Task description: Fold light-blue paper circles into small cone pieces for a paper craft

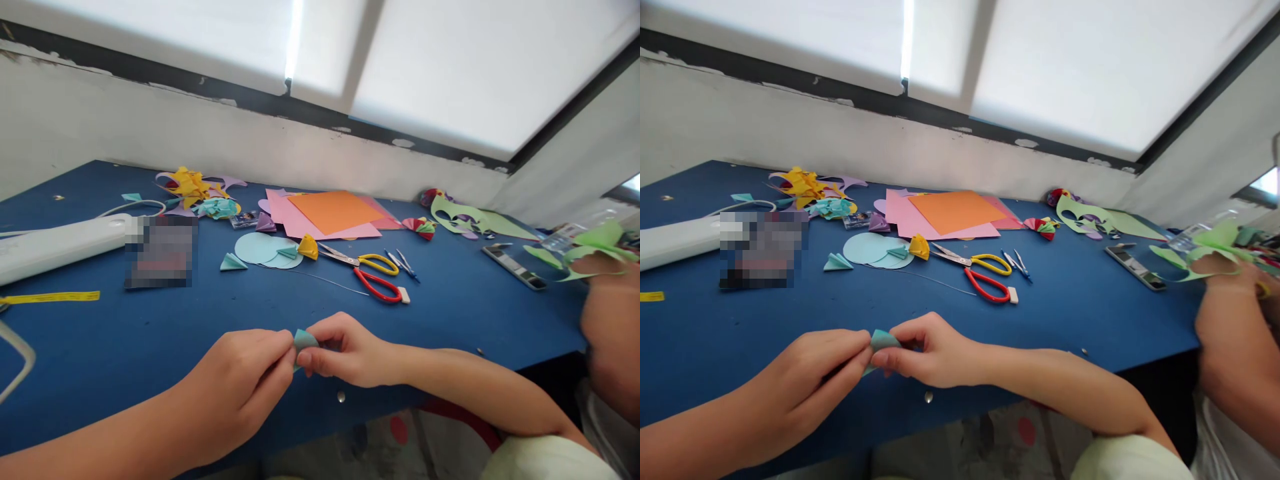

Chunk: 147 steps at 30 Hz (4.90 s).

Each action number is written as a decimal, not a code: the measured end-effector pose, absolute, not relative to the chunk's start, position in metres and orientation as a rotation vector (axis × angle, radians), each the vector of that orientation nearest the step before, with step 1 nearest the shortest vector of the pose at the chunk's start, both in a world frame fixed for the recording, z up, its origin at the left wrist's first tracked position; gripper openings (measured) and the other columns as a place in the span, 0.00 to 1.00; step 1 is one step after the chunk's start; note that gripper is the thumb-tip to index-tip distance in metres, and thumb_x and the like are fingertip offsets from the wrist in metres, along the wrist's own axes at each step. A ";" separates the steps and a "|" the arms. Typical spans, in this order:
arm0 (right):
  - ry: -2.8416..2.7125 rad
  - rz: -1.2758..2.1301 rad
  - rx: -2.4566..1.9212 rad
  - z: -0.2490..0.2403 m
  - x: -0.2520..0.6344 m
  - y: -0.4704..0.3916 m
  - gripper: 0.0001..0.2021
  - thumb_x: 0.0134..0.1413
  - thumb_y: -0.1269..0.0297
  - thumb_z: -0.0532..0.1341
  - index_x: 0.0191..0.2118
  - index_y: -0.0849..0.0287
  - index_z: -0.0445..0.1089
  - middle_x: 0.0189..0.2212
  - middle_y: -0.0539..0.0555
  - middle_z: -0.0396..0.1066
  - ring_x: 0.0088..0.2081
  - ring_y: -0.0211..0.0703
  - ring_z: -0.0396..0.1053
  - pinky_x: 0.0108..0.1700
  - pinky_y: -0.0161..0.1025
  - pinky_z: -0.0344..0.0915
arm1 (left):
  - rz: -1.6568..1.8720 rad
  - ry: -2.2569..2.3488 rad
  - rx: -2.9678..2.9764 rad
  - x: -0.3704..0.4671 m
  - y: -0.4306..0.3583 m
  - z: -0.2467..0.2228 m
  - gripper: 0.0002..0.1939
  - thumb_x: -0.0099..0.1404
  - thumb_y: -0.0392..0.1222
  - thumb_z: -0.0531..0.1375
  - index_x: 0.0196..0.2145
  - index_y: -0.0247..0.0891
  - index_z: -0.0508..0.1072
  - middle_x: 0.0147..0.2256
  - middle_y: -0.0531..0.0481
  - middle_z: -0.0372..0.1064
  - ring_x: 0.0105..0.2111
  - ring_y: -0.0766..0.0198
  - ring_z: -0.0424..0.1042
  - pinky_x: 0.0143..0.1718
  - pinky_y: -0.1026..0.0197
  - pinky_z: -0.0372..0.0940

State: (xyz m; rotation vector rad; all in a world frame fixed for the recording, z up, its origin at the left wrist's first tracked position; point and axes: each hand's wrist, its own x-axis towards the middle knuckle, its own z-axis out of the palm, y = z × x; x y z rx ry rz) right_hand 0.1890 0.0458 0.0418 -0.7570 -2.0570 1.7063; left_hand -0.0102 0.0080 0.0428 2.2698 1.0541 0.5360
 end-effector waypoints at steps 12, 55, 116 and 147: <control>-2.096 1.553 -0.741 0.036 0.188 0.048 0.13 0.57 0.58 0.58 0.31 0.65 0.70 0.21 0.46 0.60 0.24 0.30 0.54 0.26 0.28 0.54 | 0.524 0.981 2.039 -0.009 0.012 0.041 0.14 0.67 0.40 0.46 0.23 0.39 0.52 0.21 0.59 0.47 0.21 0.70 0.48 0.23 0.65 0.46; -2.325 0.659 -0.435 0.017 0.190 0.052 0.05 0.60 0.70 0.49 0.34 0.59 0.61 0.25 0.52 0.64 0.27 0.35 0.59 0.29 0.31 0.59 | 0.478 0.978 2.227 -0.008 0.017 0.035 0.13 0.65 0.38 0.49 0.23 0.39 0.52 0.20 0.59 0.48 0.20 0.70 0.49 0.23 0.64 0.45; -2.397 -0.203 -0.228 0.020 0.193 0.053 0.08 0.55 0.71 0.54 0.41 0.67 0.62 0.31 0.59 0.71 0.33 0.43 0.68 0.34 0.39 0.67 | 1.089 1.199 2.032 -0.008 0.014 0.032 0.07 0.62 0.35 0.56 0.38 0.41 0.63 0.35 0.52 0.63 0.31 0.67 0.65 0.35 0.64 0.64; -2.262 -0.615 -0.118 0.018 0.188 0.050 0.10 0.56 0.73 0.53 0.36 0.72 0.70 0.27 0.59 0.71 0.29 0.44 0.68 0.26 0.38 0.62 | 0.781 0.903 1.328 0.005 0.007 0.027 0.12 0.61 0.40 0.57 0.41 0.39 0.77 0.34 0.51 0.74 0.38 0.58 0.69 0.41 0.62 0.65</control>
